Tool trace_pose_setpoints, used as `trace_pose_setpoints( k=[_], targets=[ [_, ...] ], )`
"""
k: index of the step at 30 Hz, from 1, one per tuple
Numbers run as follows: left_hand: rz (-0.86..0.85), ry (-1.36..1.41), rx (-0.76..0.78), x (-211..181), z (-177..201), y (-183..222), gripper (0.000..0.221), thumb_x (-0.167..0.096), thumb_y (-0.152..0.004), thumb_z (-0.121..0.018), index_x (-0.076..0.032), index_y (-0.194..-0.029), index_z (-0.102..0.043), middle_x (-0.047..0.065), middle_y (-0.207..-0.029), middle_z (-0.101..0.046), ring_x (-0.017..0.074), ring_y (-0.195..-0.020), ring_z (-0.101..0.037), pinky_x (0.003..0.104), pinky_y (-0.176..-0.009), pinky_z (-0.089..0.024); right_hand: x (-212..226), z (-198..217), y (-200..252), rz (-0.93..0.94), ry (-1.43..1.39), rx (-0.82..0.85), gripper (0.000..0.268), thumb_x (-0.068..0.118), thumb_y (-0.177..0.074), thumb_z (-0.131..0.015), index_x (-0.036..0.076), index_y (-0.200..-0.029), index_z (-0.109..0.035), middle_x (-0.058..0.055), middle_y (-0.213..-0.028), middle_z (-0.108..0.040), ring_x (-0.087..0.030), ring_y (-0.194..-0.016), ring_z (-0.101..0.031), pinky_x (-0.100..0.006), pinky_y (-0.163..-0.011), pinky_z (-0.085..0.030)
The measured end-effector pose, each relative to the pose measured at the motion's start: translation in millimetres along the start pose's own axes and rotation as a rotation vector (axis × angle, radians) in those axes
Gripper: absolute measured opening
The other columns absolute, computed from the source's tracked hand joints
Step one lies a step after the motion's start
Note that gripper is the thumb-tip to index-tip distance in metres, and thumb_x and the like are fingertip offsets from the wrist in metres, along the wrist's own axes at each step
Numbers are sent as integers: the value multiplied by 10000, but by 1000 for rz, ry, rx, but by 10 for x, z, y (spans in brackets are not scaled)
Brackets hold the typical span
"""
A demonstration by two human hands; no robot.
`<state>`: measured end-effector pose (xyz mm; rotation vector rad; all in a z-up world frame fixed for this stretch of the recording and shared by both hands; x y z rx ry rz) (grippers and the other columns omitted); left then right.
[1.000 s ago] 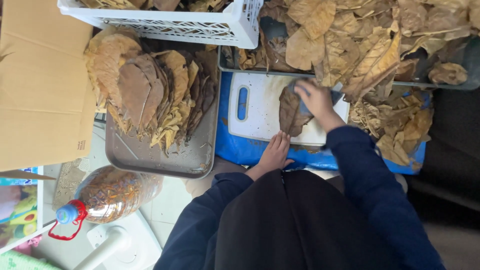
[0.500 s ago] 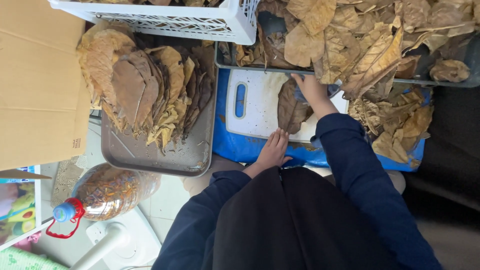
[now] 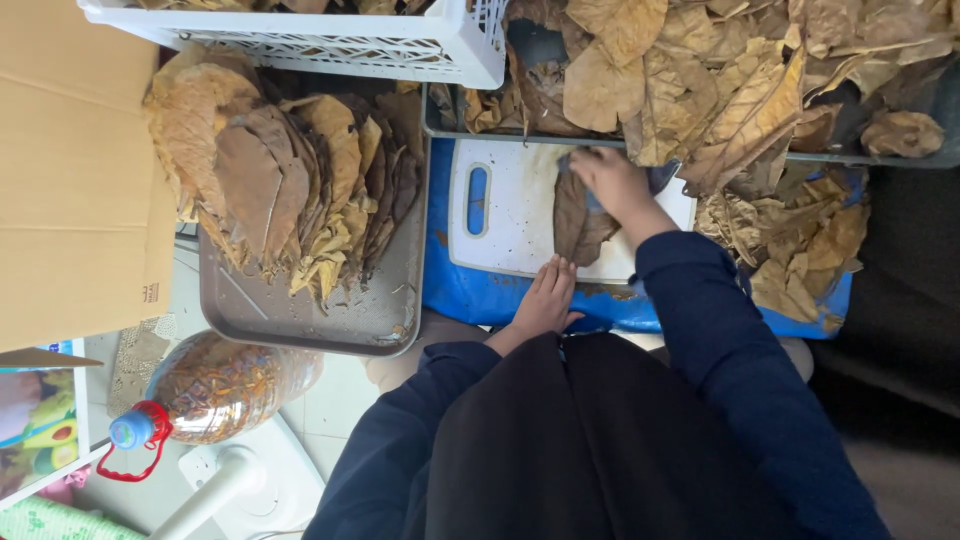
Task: The person is removing the central stems from dried tobacco leaves using a small hand tool on a white cutting board.
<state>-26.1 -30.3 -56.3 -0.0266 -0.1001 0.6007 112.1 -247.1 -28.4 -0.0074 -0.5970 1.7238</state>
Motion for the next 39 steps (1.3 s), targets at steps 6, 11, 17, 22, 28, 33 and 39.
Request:
trace_pose_setpoints(
  k=[6, 11, 17, 22, 28, 33, 39],
  targets=[
    [4, 7, 6, 7, 21, -5, 1031, -732, -833, -595, 47, -1493, -455, 257, -1440, -504, 429, -1419, -446, 496, -1249, -324, -217, -28, 189, -258, -91, -16, 374, 531, -1127, -649, 196, -1145, -813, 26, -912, -779, -196, -803, -751, -282, -615, -582],
    [-5, 0, 3, 3, 32, 6, 1012, -722, -848, -591, 49, -1491, -457, 256, -1439, -507, 430, -1410, -454, 502, -1242, -333, 304, 228, 691, 130, -110, -6, 155, 339, -947, -785, 231, -1058, -778, -19, -909, -639, -251, -805, -700, -365, -708, -592],
    [-10, -6, 31, -5, -15, -4, 1026, -718, -858, -579, 65, -1504, -429, 277, -1460, -483, 444, -1425, -430, 512, -1250, -313, -451, -309, 617, 126, 74, -103, 151, 395, -963, -764, 298, -1075, -794, -36, -893, -708, -259, -783, -741, -380, -666, -596],
    [-16, -39, 38, -7, 26, -8, 1023, -735, -871, -552, 47, -1516, -422, 264, -1469, -485, 431, -1430, -430, 498, -1250, -317, -574, -194, 351, -60, 186, -91, 248, 512, -1058, -677, 311, -1142, -793, -27, -837, -755, -252, -840, -780, -358, -732, -620],
    [-10, 10, 36, -21, 12, 2, 1035, -716, -846, -586, 69, -1502, -434, 284, -1454, -489, 447, -1425, -433, 510, -1246, -319, 42, 126, 625, 91, -17, -49, 171, 396, -942, -791, 289, -1074, -774, 12, -887, -703, -192, -790, -720, -310, -695, -576],
    [-11, -23, 71, -23, 66, 0, 1008, -723, -871, -564, 53, -1502, -432, 260, -1459, -500, 421, -1422, -452, 500, -1242, -337, 157, 237, 556, -114, -472, 203, 332, 368, -950, -776, 68, -866, -660, -126, -678, -563, -329, -691, -648, -459, -669, -513],
    [-16, -18, 63, -33, 23, -1, 1037, -731, -865, -563, 57, -1522, -407, 272, -1481, -476, 431, -1438, -426, 496, -1248, -324, -447, -62, 269, -101, 248, -47, 208, 527, -1067, -646, 415, -1161, -793, -21, -666, -730, -226, -669, -759, -333, -671, -615]
  ],
)
Point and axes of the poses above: each hand's wrist, its own y-axis away from the middle knuckle, its own z-axis out of the back of the hand, x = y × z, the point moved 1 cm from there along -y, towards the middle knuckle
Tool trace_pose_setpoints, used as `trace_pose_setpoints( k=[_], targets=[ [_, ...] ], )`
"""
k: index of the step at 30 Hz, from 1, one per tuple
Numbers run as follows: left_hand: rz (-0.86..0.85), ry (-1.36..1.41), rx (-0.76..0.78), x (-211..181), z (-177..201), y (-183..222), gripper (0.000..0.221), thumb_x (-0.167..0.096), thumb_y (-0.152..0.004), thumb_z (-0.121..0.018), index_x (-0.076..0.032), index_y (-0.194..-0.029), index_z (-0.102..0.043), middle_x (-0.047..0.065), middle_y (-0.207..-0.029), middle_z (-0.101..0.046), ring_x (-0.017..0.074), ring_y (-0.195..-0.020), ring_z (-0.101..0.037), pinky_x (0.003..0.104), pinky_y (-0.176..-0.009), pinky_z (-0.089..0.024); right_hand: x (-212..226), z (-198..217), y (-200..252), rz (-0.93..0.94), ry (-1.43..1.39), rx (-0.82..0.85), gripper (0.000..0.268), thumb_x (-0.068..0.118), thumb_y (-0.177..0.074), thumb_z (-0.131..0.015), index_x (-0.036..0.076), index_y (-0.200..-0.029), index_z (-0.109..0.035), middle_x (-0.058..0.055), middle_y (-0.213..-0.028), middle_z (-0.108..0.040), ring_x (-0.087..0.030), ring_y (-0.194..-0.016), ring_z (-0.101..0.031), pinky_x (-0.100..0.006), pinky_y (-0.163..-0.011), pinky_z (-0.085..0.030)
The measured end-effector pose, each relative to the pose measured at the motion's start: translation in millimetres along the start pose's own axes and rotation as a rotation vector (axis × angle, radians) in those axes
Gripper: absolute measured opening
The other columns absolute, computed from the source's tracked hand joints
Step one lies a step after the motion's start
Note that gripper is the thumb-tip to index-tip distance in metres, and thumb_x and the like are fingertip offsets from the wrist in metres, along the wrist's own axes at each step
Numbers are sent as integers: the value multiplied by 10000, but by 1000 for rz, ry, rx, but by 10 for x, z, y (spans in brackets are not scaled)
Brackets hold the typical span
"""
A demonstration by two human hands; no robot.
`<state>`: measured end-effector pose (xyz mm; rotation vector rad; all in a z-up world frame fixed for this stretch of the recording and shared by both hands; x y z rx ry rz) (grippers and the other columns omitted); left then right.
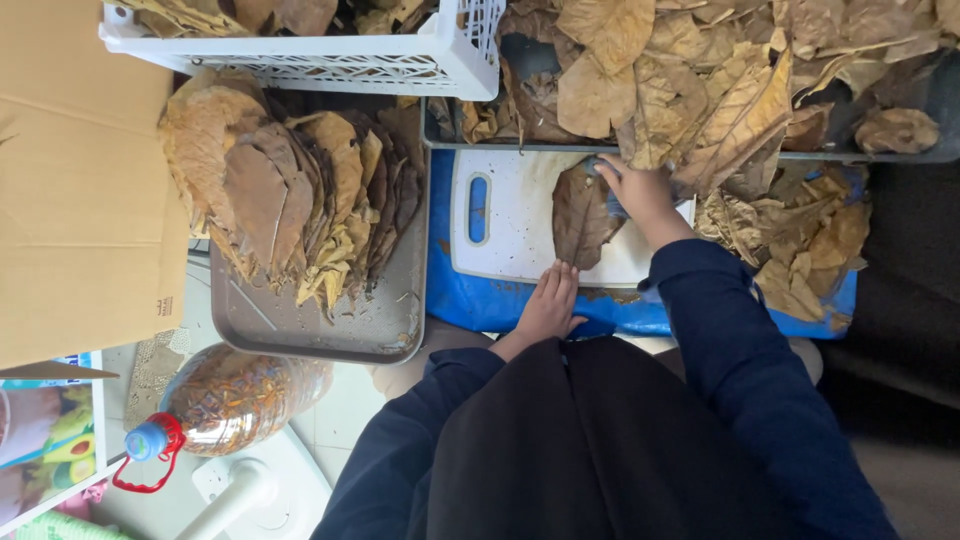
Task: The person is removing the central stems from dried tobacco leaves using a small hand tool on a white cutting board.
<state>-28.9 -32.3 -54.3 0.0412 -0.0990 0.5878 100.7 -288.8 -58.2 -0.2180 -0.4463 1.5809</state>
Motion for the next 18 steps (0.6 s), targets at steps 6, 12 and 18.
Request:
trace_pose_setpoints(
  k=[6, 12, 18],
  targets=[
    [1, -9, 19, 19, 17, 1, 1019, -726, -880, -553, 51, -1523, -407, 273, -1485, -472, 427, -1439, -423, 496, -1252, -318, 296, -98, 507, 310, -372, -67, 172, 377, -921, -793, 307, -1077, -782, -18, -880, -701, -245, -791, -697, -370, -721, -577],
    [9, 7, 9, 26, 24, -10, 1034, -730, -862, -567, 49, -1524, -412, 272, -1483, -472, 428, -1446, -412, 498, -1255, -312, 695, 598, 218, -189, -574, 428, 440, 531, -969, -722, 93, -1007, -718, -143, -827, -672, -347, -856, -705, -483, -761, -564],
    [18, -39, -1, 20, 76, -11, 1039, -760, -846, -549, 29, -1511, -428, 246, -1469, -491, 406, -1436, -435, 472, -1249, -342, -93, -471, -151, -303, -252, 266, 533, 581, -1142, -606, 101, -1021, -802, -46, -744, -753, -202, -740, -758, -313, -651, -606]
  ],
)
Point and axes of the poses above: each hand's wrist, its own y-axis away from the middle knuckle, its own z-axis out of the back of the hand, x = y × z, the point moved 1 cm from there along -y, towards the middle knuckle
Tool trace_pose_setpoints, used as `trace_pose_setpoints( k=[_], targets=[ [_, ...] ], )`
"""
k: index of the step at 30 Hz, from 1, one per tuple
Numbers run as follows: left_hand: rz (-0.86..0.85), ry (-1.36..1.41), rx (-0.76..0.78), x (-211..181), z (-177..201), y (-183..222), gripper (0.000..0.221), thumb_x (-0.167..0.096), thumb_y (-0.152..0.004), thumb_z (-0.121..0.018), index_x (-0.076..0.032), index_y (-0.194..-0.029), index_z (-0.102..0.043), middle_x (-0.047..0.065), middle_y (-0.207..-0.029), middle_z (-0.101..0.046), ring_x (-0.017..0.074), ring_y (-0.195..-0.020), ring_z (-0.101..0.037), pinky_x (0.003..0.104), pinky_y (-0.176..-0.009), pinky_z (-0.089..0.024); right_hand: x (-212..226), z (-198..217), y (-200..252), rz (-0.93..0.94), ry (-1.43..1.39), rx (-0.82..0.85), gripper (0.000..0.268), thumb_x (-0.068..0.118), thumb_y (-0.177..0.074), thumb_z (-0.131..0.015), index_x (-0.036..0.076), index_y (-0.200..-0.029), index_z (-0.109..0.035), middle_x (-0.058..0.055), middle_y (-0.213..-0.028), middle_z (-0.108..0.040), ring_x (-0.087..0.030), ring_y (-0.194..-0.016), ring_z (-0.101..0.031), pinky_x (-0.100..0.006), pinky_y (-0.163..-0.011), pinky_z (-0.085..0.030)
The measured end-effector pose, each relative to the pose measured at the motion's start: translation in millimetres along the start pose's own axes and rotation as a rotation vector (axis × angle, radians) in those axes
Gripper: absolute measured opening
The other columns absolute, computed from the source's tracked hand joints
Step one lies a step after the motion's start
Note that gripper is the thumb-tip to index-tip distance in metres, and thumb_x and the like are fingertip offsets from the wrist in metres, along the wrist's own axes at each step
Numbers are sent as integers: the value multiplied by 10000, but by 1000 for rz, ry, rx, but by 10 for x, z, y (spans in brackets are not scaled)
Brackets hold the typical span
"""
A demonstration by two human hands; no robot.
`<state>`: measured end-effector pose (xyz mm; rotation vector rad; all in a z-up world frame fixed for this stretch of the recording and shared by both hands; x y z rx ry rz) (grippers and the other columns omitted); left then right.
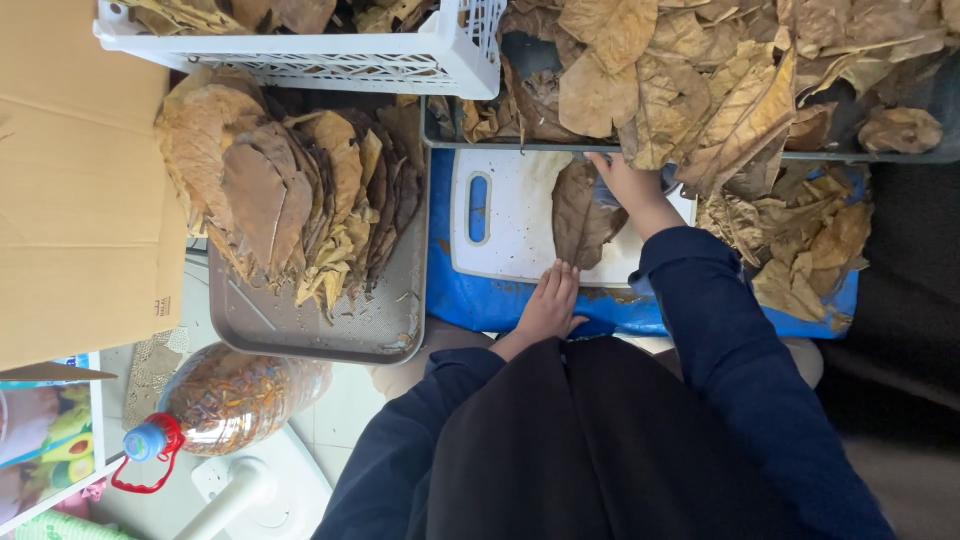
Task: The person is removing the central stems from dried tobacco leaves using a small hand tool on a white cutting board.
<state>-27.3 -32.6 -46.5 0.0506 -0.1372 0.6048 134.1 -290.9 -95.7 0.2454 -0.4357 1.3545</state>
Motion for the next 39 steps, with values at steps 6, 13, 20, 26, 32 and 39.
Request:
trace_pose_setpoints(
  k=[6, 13, 20, 26, 32, 39],
  targets=[
    [-2, 11, 20, 6, 9, -6, 1022, -745, -854, -557, 31, -1509, -439, 240, -1456, -502, 404, -1421, -447, 488, -1247, -335, 478, 218, 629, 713, -66, -275, 175, 450, -947, -761, 333, -1078, -770, 54, -872, -661, -179, -783, -675, -326, -711, -574],
    [3, 31, -6, 0, -71, -24, 1046, -741, -833, -588, 41, -1511, -436, 263, -1466, -491, 428, -1437, -421, 502, -1254, -316, 902, 596, 300, -105, -436, 418, 483, 579, -908, -746, 105, -964, -670, -125, -932, -670, -314, -970, -663, -465, -895, -528],
    [-23, 4, 5, 21, -7, -9, 1040, -756, -855, -549, 35, -1519, -422, 259, -1468, -489, 425, -1438, -419, 501, -1257, -313, 433, 311, 112, 206, -66, -65, 286, 506, -1118, -616, 286, -1257, -735, 24, -1021, -779, -268, -866, -744, -405, -758, -602],
    [-30, 18, 53, 32, 62, -19, 983, -725, -900, -535, 36, -1513, -431, 255, -1468, -494, 418, -1427, -432, 506, -1249, -316, 595, 237, 930, 650, -107, -97, 154, 391, -939, -761, 282, -1048, -777, -11, -876, -658, -260, -773, -691, -389, -691, -582],
    [-23, 21, 35, 13, -21, -15, 1023, -736, -878, -538, 50, -1520, -408, 264, -1462, -488, 426, -1428, -423, 510, -1256, -306, 299, 142, 475, 514, 19, -251, 181, 443, -999, -730, 269, -1013, -778, 24, -907, -645, -222, -742, -701, -361, -621, -593],
    [-17, 51, -28, 16, -34, -15, 1043, -729, -835, -584, 61, -1499, -439, 272, -1432, -512, 426, -1404, -450, 506, -1250, -319, 168, 160, 262, 374, -30, -346, 238, 486, -1056, -708, 341, -1223, -796, 76, -818, -702, -191, -704, -727, -331, -620, -603]
  ],
)
Point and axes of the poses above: each hand's wrist, its own y-axis away from the middle knuckle, its own z-axis out of the back of the hand, x = y × z, the point moved 1 cm from there along -y, towards the middle knuckle
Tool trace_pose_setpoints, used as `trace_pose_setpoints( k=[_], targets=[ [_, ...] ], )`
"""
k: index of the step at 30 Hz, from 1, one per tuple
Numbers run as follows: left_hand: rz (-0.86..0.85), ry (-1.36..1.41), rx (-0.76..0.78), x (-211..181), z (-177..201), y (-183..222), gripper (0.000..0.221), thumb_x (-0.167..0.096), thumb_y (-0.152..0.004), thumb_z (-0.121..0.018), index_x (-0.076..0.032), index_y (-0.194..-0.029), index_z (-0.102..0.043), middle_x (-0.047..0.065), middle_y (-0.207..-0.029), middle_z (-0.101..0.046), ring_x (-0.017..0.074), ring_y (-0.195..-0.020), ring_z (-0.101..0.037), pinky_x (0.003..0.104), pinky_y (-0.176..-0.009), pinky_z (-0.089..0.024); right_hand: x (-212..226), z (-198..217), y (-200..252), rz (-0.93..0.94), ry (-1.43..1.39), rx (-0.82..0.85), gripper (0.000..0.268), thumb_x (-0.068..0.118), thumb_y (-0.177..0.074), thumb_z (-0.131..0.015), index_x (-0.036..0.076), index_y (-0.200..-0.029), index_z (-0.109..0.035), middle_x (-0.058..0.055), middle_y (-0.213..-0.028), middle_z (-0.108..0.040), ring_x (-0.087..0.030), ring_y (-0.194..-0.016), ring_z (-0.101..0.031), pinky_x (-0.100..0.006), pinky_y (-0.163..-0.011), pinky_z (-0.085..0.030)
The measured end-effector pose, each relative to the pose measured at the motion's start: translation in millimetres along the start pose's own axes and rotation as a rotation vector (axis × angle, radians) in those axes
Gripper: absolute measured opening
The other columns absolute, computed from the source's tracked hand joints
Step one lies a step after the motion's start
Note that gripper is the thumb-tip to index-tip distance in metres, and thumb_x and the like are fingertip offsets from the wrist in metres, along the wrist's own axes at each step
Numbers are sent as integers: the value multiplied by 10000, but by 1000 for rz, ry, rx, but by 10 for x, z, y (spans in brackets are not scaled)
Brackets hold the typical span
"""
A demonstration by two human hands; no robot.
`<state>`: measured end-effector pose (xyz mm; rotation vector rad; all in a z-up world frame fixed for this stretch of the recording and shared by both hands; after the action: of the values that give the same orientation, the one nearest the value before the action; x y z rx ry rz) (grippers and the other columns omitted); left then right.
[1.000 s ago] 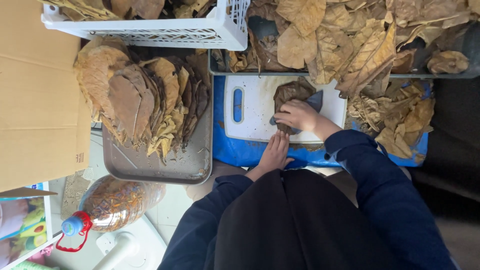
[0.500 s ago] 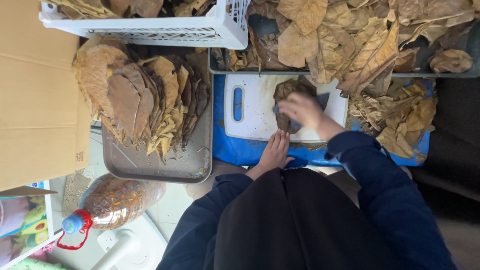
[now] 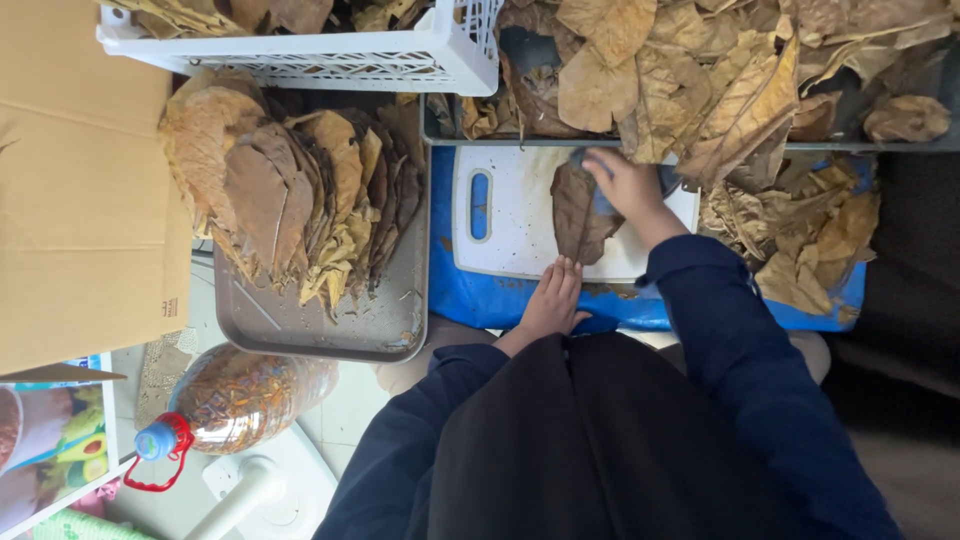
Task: The person is removing the central stems from dried tobacco leaves using a small hand tool on a white cutting board.
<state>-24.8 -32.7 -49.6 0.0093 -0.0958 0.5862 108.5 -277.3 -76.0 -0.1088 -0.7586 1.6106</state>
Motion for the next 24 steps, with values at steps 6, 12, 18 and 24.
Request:
trace_pose_setpoints(
  k=[6, 12, 18, 24],
  targets=[
    [-17, 4, 3, 9, 1, 1, 1033, -724, -857, -561, 72, -1503, -426, 288, -1443, -498, 443, -1407, -442, 519, -1243, -322, 644, 276, 196, 430, -172, 222, 166, 417, -962, -721, 262, -995, -769, -27, -831, -645, -268, -778, -683, -407, -700, -583],
    [-3, -8, 32, -7, -61, -8, 1061, -756, -832, -563, 54, -1504, -427, 267, -1448, -503, 423, -1409, -454, 506, -1249, -324, 292, 225, -242, -222, 33, 411, 404, 469, -1138, -512, 174, -1070, -779, -87, -830, -777, -333, -912, -759, -487, -820, -600],
    [69, 249, -112, 114, -130, -111, 824, -628, -893, -593, -17, -1440, -521, 193, -1283, -551, 379, -1273, -547, 513, -1095, -427, -203, -225, 91, -431, 49, 51, 312, 384, -1041, -677, 84, -1025, -762, -149, -886, -764, -368, -954, -743, -487, -838, -597],
    [545, 400, -296, 725, 366, -584, 695, -486, -823, -802, 52, -1214, -600, 208, -1077, -571, 375, -963, -615, 451, -831, -509, -37, 395, 606, -666, 47, -167, 336, 335, -1067, -674, 17, -1100, -780, -244, -929, -754, -441, -895, -721, -548, -812, -582]
  ],
)
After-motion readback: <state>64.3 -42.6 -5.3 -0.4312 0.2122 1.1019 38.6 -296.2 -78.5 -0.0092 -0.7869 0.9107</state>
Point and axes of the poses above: each hand's wrist, its own y-axis away from the middle knuckle, its own z-axis out of the back of the hand, x = y × z, the point moved 1 cm from there along -y, towards the middle knuckle
